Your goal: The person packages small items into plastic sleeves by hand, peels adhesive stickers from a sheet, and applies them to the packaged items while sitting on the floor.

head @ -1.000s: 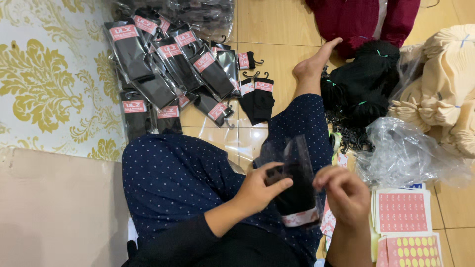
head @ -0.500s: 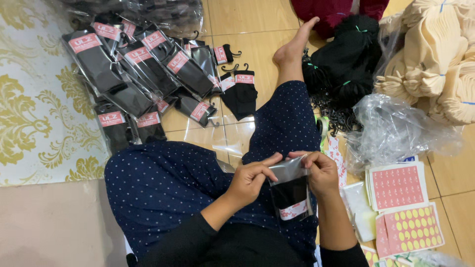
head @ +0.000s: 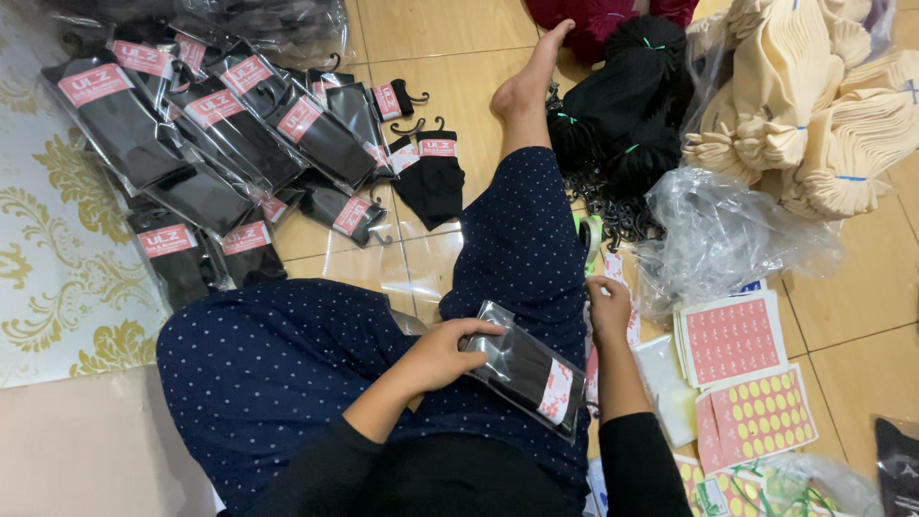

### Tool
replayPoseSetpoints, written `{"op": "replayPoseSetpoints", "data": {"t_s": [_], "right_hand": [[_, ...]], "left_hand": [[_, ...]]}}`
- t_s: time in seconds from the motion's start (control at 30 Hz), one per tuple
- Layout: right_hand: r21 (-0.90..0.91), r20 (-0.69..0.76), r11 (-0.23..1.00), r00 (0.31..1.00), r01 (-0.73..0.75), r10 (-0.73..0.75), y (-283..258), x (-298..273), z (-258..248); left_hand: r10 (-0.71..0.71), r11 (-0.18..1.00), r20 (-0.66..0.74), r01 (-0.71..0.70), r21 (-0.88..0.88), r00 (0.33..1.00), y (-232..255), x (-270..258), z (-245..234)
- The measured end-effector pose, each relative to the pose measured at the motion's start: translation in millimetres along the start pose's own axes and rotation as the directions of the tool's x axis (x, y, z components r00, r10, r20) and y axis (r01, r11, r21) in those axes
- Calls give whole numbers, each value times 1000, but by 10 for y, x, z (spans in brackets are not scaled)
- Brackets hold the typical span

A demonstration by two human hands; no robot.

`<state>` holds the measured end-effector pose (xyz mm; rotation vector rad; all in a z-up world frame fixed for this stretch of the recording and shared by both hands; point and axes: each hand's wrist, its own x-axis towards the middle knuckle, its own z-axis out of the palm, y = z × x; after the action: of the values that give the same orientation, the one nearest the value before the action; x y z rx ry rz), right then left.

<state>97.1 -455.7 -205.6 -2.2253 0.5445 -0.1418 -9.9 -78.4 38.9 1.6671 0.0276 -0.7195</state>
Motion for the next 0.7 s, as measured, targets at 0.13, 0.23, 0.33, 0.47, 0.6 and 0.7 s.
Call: {"op": "replayPoseSetpoints", "data": {"t_s": [0.13,0.23,0.33,0.47,0.6,0.7], "right_hand": [[56,-159,998,987,-23,32,253,-190,63],[-330,50,934,985,-139,164,132,-310,-149],[184,124,983,992,-8,-15,-993,-577,-589],[229,509,940,792,251,-336,-2355,-1342,-834],[-37,566,926,771,377,-291,-2678,-1259,-605],[-64,616,912,735,405,-284,-2706,-973,-124]], "left_hand": [[37,999,-19,-37,-22,999,47,12,-8],[87,996,-72,-88,-3,994,-78,69,25],[79,997,-121,-78,16,989,-185,141,93],[397,918,-225,-390,76,890,-222,184,219],[584,812,-530,-458,363,615,130,-239,-505],[827,559,-555,-24,829,92,209,-741,-1308]]}}
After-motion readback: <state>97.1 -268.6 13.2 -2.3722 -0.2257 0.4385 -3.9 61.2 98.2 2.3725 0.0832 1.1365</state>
